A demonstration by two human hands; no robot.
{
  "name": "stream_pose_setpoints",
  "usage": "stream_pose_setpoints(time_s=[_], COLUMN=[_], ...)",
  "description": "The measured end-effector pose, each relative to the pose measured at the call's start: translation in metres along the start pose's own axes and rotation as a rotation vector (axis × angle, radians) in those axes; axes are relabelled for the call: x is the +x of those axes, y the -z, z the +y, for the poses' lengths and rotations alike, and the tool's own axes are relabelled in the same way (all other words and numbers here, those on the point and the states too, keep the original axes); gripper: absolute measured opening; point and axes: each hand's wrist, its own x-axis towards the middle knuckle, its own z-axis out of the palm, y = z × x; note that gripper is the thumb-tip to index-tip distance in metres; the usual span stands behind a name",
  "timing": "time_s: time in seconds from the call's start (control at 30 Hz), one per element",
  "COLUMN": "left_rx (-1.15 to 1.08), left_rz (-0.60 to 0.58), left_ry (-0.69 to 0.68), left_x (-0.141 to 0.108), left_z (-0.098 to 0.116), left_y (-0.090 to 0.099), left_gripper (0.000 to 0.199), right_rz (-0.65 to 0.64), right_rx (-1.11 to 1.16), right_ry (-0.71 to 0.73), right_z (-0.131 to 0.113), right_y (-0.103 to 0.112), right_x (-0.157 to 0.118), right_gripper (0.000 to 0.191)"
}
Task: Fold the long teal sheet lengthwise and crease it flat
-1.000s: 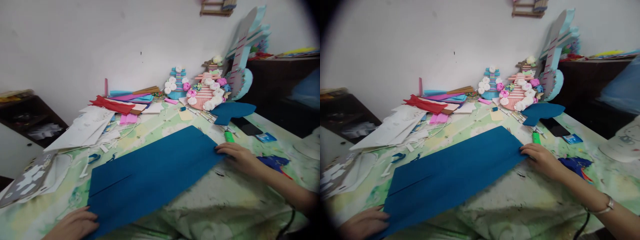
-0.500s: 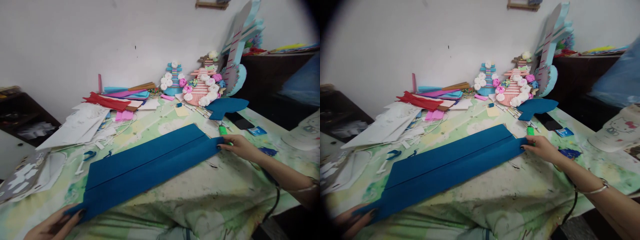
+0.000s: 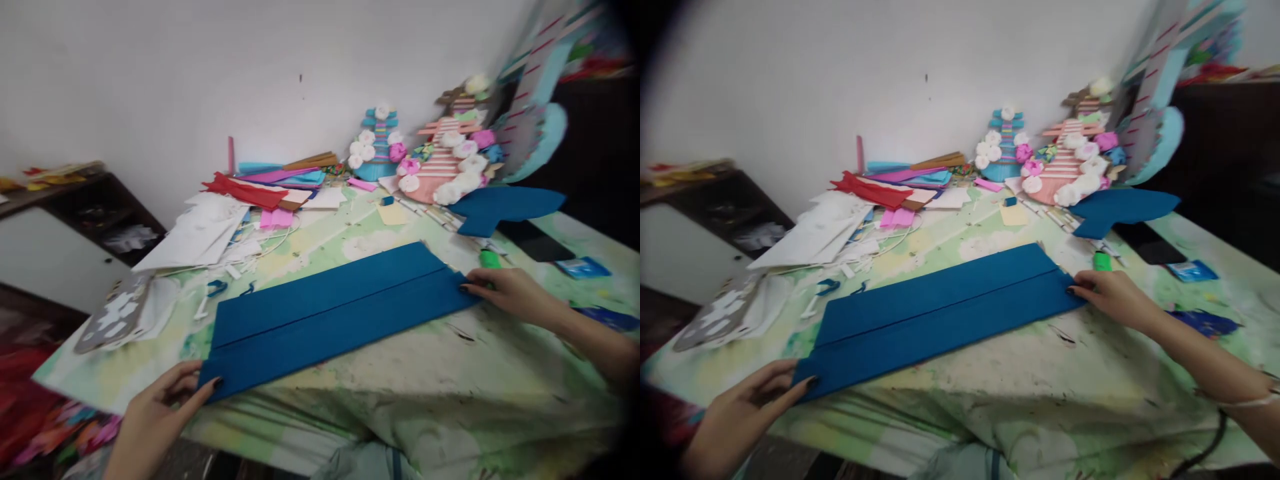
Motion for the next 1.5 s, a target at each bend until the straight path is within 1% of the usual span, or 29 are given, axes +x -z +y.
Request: stream_pose_setpoints(time_s=[0.07,0.13,0.2,0.3,0.37,0.43,0.5,0.57,0.67,0.73,0.8,0.83,0.9,0.97,1.0,1.1,1.17,1.23,1.3,1.37,1.43,1.5], left_rx=[-0.069,-0.088,-0.069,0.0,0.052,0.112,0.168,0.2,0.229,0.252,0.246,0.237,0.235,0.254,0.256,0.208,0.176,0.161,0.123,0.062,0.019,0.008], left_rz=[-0.064,-0.079,-0.083,-0.131,-0.15,-0.122,-0.064,-0.023,-0.043,-0.096,-0.18,-0.22,-0.35,-0.448,-0.496,-0.656,-0.714,-0.682,-0.59,-0.451,-0.267,-0.109], left_ry=[0.028,0.036,0.038,0.025,0.005,-0.028,-0.063,-0.099,-0.214,-0.343,-0.483,-0.526,-0.583,-0.581,-0.562,-0.474,-0.465,-0.547,-0.704,-0.897,-1.079,-1.203], left_x=[-0.001,-0.002,-0.003,-0.004,-0.003,0.001,0.008,0.02,0.048,0.073,0.098,0.11,0.13,0.145,0.15,0.157,0.157,0.154,0.147,0.138,0.128,0.118], left_z=[0.021,0.033,0.034,0.029,0.025,0.025,0.028,0.034,0.047,0.059,0.071,0.078,0.091,0.103,0.109,0.122,0.126,0.125,0.12,0.112,0.104,0.098], left_y=[0.003,0.004,0.004,0.003,0.005,0.007,0.009,0.01,0.0,-0.015,-0.036,-0.047,-0.066,-0.08,-0.083,-0.085,-0.082,-0.08,-0.08,-0.08,-0.08,-0.079], left_gripper=[0.043,0.041,0.039,0.04,0.043,0.045,0.046,0.047,0.046,0.044,0.043,0.043,0.043,0.041,0.039,0.03,0.02,0.01,0.004,0.016,0.022,0.026], right_rz=[-0.004,-0.016,-0.03,-0.039,-0.024,0.016,0.053,0.044,0.014,-0.003,-0.037,-0.064,-0.133,-0.208,-0.242,-0.31,-0.314,-0.303,-0.296,-0.284,-0.244,-0.182], right_rx=[-0.009,-0.024,-0.025,-0.007,0.011,0.022,0.02,0.009,-0.021,-0.063,-0.094,-0.105,-0.11,-0.095,-0.081,-0.046,-0.058,-0.093,-0.128,-0.158,-0.188,-0.214], right_ry=[-0.017,-0.047,-0.07,-0.081,-0.082,-0.104,-0.143,-0.165,-0.187,-0.218,-0.253,-0.271,-0.312,-0.347,-0.356,-0.346,-0.327,-0.313,-0.31,-0.32,-0.338,-0.347], right_z=[0.006,0.011,0.013,0.012,0.01,0.008,0.006,0.003,-0.005,-0.012,-0.018,-0.021,-0.024,-0.026,-0.026,-0.026,-0.025,-0.022,-0.017,-0.009,0.001,0.009], right_y=[-0.004,-0.008,-0.01,-0.008,-0.004,0.001,0.005,0.009,0.011,0.011,0.012,0.012,0.014,0.016,0.017,0.021,0.022,0.022,0.021,0.021,0.023,0.025], right_x=[0.002,0.004,0.006,0.007,0.008,0.013,0.02,0.032,0.053,0.067,0.079,0.083,0.087,0.087,0.086,0.081,0.079,0.081,0.086,0.095,0.105,0.114], right_gripper=[0.019,0.016,0.015,0.017,0.019,0.023,0.024,0.025,0.024,0.02,0.017,0.015,0.01,0.014,0.016,0.018,0.017,0.018,0.02,0.021,0.021,0.024])
